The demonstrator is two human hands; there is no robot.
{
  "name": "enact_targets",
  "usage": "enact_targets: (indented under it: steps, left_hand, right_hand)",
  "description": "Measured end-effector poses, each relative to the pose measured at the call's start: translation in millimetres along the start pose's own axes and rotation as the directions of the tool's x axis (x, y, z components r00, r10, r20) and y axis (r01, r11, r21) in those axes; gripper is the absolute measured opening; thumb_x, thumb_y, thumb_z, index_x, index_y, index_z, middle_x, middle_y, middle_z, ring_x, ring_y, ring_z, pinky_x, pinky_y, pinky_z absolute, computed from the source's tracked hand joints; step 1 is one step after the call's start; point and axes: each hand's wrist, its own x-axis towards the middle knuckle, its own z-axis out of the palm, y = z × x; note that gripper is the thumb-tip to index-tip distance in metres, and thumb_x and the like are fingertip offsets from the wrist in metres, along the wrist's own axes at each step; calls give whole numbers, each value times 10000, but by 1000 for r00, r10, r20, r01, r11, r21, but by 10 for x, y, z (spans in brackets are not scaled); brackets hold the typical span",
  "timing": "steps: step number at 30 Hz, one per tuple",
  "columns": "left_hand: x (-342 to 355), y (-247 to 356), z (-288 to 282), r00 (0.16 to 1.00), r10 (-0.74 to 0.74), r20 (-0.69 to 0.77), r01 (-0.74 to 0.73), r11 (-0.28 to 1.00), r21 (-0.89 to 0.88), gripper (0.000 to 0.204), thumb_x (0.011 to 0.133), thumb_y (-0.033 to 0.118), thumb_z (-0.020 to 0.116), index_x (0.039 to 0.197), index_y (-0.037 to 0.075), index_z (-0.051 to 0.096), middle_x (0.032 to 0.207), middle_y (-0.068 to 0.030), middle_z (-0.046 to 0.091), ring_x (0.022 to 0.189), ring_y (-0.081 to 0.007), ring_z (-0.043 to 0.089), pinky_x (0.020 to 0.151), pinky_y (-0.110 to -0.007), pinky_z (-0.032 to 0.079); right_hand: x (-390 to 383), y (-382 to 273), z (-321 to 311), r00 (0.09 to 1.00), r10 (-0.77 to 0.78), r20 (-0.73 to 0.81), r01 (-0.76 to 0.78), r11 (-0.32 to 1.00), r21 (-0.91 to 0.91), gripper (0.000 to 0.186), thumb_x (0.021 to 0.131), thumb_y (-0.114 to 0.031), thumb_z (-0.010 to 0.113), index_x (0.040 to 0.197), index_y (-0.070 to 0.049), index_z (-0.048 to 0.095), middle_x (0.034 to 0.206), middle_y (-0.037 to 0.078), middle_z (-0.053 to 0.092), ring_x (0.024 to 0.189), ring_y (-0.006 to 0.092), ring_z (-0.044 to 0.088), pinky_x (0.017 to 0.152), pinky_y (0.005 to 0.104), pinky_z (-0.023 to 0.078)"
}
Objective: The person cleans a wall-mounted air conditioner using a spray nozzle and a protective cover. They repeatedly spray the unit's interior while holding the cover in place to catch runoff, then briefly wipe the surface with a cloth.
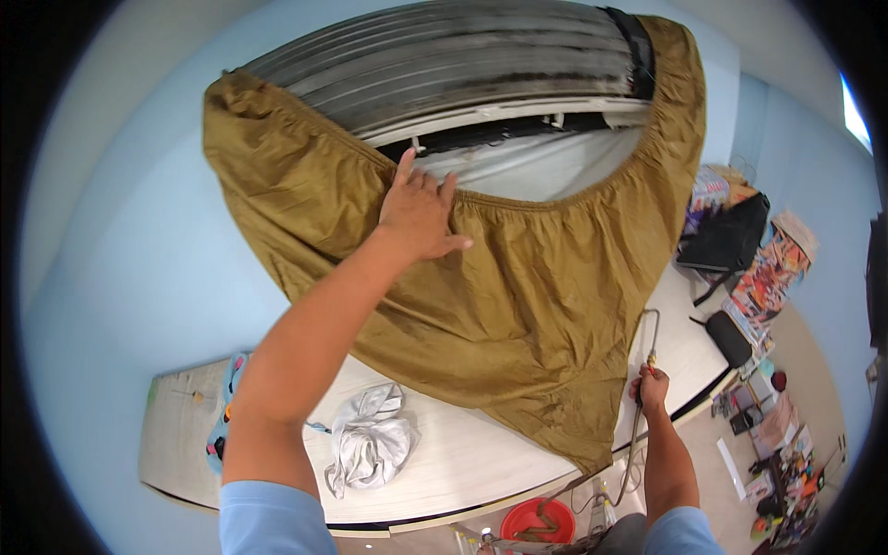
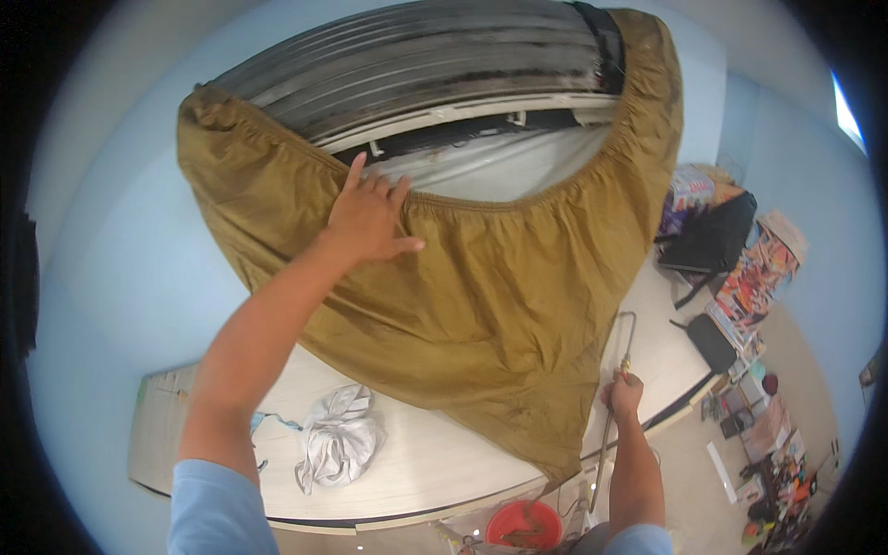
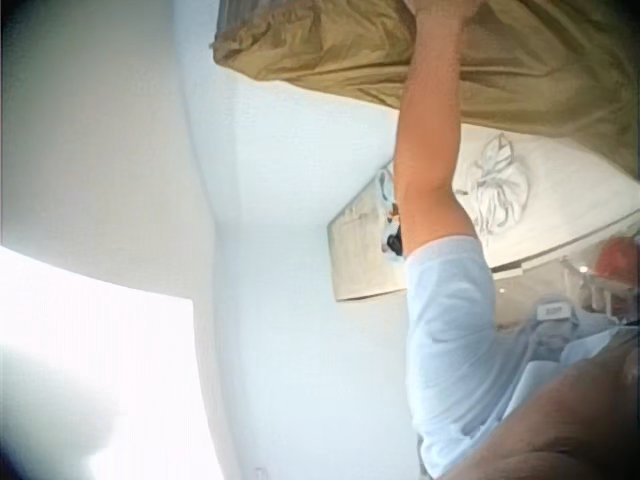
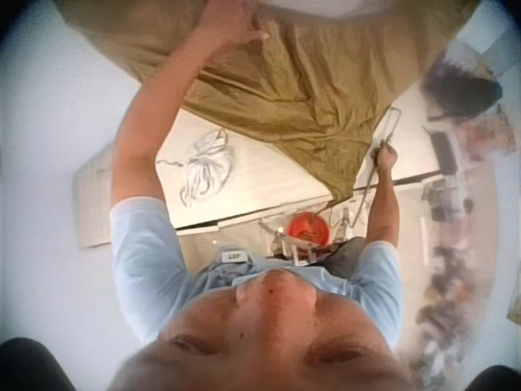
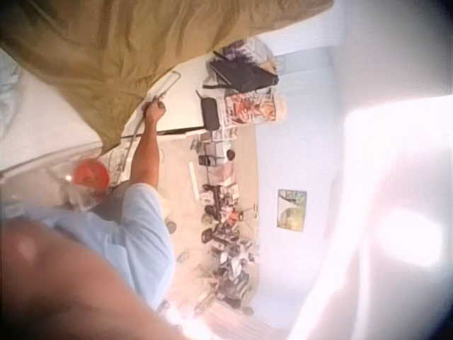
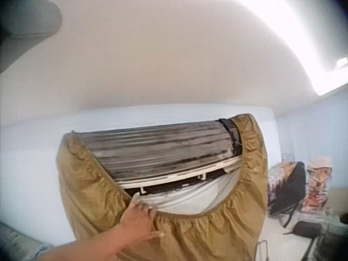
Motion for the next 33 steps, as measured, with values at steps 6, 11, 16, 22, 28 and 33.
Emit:
enact_targets:
  steps: [6,11,16,22,28,33]
  left_hand:
    - [-1062,-619,-87,808,-5,590,-10,1000,21,1132,733,783,662,1406,-106,471,1030,-153,726,1041,-301,689,1223,-467,161]
    - [-1895,-995,-408,759,-102,643,36,993,115,860,670,730,737,1117,-5,708,1079,-183,679,1101,-290,611,1076,-429,343]
    - [-2489,-1469,-349,942,79,326,-108,991,74,486,683,600,768,796,128,805,1464,-123,483,1390,-286,383,1204,-485,203]
    - [-2123,-1801,308,932,110,345,-155,982,106,592,757,620,738,1106,142,742,1495,-63,490,1474,-237,316,1247,-534,57]
    - [-2153,-1856,607,977,-43,210,15,991,134,820,756,670,727,1335,106,589,1257,-39,620,1319,-228,455,1214,-497,152]
    - [-2303,-1998,653,991,-26,132,16,997,80,668,740,673,729,1044,79,760,1178,-47,616,1254,-223,480,1213,-476,196]
  right_hand:
    - [98,137,-24,999,-23,-26,23,1000,-12,306,1004,-291,605,871,-23,543,559,89,533,376,204,513,349,345,410]
    - [242,260,-113,998,-33,-55,36,998,52,296,987,-282,605,862,-25,529,558,81,504,379,213,491,347,364,400]
    - [260,215,-191,998,-10,-57,12,999,32,242,986,-229,573,830,-65,487,565,42,480,406,181,482,367,333,391]
    - [336,136,-86,994,-89,-64,80,987,-136,302,982,-258,544,742,-83,487,550,27,479,418,164,489,379,320,386]
    - [277,212,-90,978,-175,-117,117,913,-392,352,950,-296,534,677,-76,502,568,47,530,440,177,516,410,332,419]
    - [232,221,-120,959,-211,-188,115,898,-425,381,949,-310,543,651,-79,492,540,50,522,437,181,530,408,333,423]
